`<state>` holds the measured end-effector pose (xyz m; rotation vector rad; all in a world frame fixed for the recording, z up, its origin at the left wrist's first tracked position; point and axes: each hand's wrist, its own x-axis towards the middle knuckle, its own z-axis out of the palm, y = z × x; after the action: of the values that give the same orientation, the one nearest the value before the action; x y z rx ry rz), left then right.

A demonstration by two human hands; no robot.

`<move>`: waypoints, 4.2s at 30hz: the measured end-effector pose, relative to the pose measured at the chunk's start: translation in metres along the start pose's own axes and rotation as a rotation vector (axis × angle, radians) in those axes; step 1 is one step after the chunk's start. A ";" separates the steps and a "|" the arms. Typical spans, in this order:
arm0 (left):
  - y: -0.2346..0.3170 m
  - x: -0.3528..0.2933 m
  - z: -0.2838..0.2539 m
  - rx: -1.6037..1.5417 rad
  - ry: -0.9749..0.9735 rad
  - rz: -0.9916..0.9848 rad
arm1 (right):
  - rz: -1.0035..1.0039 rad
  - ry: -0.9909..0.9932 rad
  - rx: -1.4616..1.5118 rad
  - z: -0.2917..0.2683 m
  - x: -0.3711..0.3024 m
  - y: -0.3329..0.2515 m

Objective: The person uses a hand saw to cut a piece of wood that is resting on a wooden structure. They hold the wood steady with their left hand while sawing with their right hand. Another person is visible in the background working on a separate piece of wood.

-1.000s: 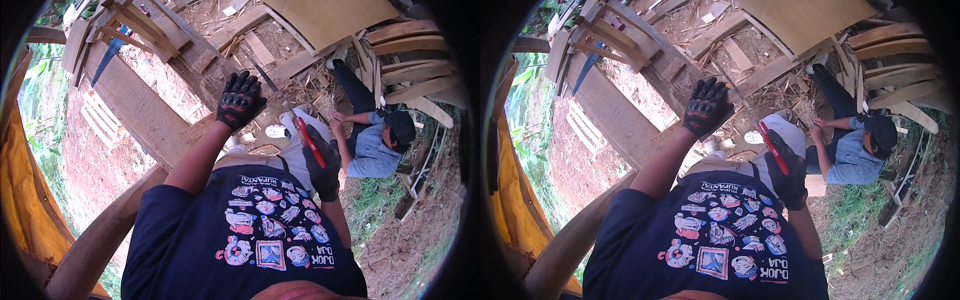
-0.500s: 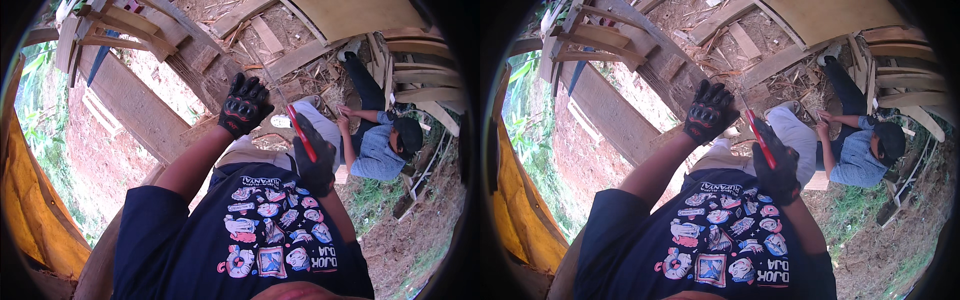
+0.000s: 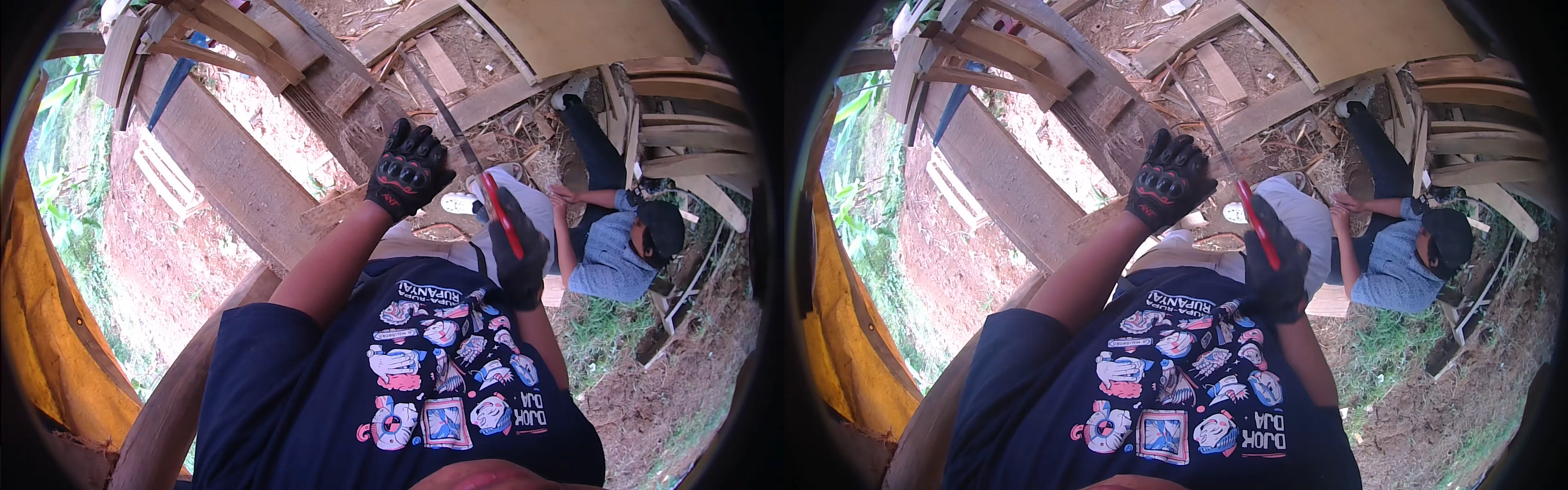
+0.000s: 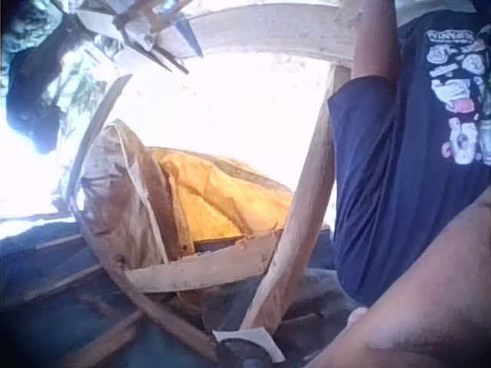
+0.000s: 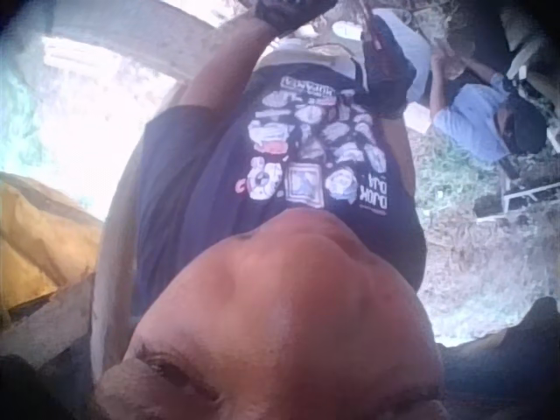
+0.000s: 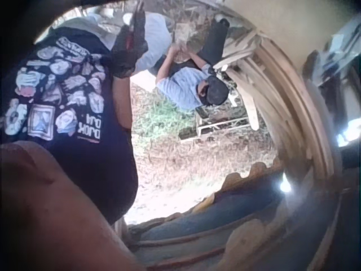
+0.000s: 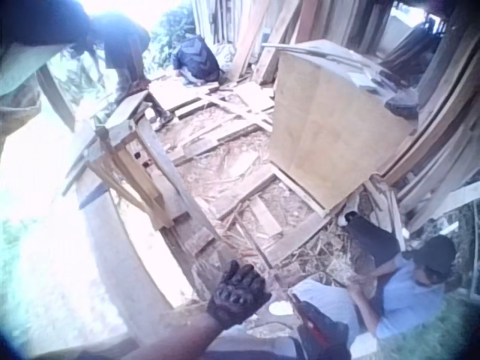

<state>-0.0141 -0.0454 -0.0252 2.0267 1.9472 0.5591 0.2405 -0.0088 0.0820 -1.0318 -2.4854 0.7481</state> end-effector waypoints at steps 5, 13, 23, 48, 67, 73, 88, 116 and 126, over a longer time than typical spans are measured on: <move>-0.001 -0.002 0.007 -0.032 0.071 0.015 | 0.337 -0.187 -0.007 -0.080 -0.074 -0.053; -0.004 -0.010 0.011 -0.072 0.138 0.025 | 0.104 -0.146 0.096 -0.035 -0.005 -0.023; -0.003 -0.003 0.007 0.006 0.048 -0.004 | -0.103 0.142 0.099 0.067 0.077 0.042; -0.001 -0.004 0.004 -0.009 0.019 0.013 | 0.401 0.185 0.289 0.065 0.010 0.062; 0.000 0.003 0.014 0.180 -0.014 0.064 | 0.657 0.445 0.162 0.045 -0.125 0.133; 0.040 0.009 -0.016 0.166 0.116 0.044 | 0.622 0.560 0.169 0.013 -0.135 0.137; 0.094 0.145 0.352 -0.336 -0.542 -0.647 | 1.134 0.354 0.865 0.096 -0.117 0.348; -0.161 0.253 0.597 0.493 -0.552 -0.381 | 1.085 -0.149 0.563 0.123 -0.109 0.420; 0.038 0.223 0.543 0.074 -0.459 -0.924 | 1.165 0.058 0.875 0.156 -0.125 0.383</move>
<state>0.2718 0.2117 -0.4707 0.9399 2.2806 -0.1842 0.4568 0.0761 -0.2828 -1.9326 -1.0004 1.8020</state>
